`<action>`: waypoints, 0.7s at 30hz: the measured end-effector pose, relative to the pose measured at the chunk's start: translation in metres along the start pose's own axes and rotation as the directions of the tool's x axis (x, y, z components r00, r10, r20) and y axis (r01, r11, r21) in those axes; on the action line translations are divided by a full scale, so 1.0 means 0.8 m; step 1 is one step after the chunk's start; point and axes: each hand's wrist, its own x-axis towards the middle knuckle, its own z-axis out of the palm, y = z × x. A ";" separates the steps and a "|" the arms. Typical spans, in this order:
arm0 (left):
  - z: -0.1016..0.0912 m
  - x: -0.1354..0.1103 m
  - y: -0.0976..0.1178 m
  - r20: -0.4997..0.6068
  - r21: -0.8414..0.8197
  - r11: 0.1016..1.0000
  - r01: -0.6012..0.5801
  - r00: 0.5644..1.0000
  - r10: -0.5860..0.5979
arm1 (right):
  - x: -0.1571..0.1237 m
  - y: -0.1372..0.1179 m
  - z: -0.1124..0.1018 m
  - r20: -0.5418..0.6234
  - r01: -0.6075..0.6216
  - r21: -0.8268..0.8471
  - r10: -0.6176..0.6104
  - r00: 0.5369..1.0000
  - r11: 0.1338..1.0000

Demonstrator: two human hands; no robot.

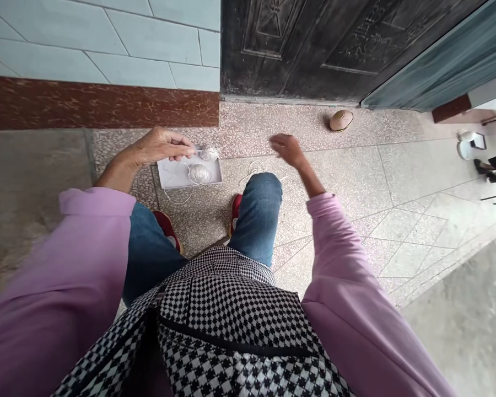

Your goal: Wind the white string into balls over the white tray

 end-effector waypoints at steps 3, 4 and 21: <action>0.005 -0.002 0.001 -0.016 -0.016 1.000 -0.010 1.000 0.009 | 0.031 -0.086 0.109 0.214 0.176 0.496 -0.316 0.924 0.850; 0.005 -0.004 0.001 -0.025 -0.018 1.000 -0.008 1.000 0.007 | 0.035 -0.111 0.136 0.291 0.149 0.558 -0.360 0.886 0.817; -0.019 -0.009 -0.026 -0.007 0.023 0.998 0.055 0.998 -0.055 | -0.129 0.135 -0.143 -0.233 0.235 0.313 -0.165 0.958 0.920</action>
